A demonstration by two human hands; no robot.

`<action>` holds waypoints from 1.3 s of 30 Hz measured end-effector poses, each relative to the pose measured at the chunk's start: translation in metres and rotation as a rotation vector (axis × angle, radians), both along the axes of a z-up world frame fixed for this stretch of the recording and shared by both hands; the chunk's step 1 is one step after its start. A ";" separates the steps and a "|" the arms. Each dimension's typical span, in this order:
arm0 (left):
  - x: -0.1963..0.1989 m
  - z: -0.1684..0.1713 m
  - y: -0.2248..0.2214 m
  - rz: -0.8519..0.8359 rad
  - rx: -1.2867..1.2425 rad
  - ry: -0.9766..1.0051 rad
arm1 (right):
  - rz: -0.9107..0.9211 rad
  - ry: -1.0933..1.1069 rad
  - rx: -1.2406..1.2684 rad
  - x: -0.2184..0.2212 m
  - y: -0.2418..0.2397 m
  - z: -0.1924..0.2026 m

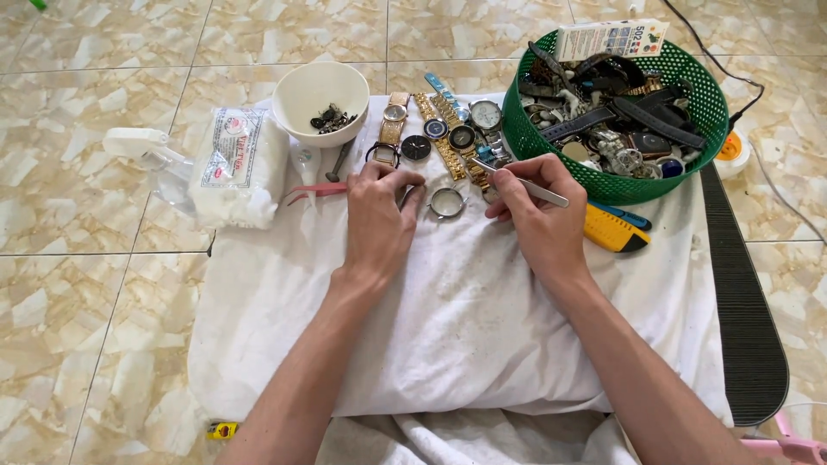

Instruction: Assembling and repairing watches by precisely placing tiny internal components using tweezers and specialized tools.

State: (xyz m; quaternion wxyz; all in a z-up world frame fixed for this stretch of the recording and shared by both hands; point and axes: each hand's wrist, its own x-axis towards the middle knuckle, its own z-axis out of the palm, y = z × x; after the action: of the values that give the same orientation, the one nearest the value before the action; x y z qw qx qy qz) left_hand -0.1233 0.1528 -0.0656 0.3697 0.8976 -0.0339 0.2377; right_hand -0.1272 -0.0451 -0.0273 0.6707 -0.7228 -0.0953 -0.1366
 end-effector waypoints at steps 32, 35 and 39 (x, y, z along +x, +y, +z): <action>0.060 0.055 -0.150 -0.327 -0.124 -0.154 | -0.086 0.056 -0.136 0.018 -0.024 -0.046; 0.065 0.049 -0.156 -0.305 0.034 -0.029 | -0.090 0.055 -0.120 0.014 -0.020 -0.032; 0.057 0.055 -0.131 -0.247 -0.046 -0.030 | -0.083 0.052 -0.099 0.007 -0.009 -0.008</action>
State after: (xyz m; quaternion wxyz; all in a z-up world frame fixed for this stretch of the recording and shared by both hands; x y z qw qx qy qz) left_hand -0.0662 0.0223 -0.0105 0.4160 0.8742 -0.1442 0.2045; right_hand -0.1201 -0.0545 -0.0353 0.6302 -0.7617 -0.0543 -0.1407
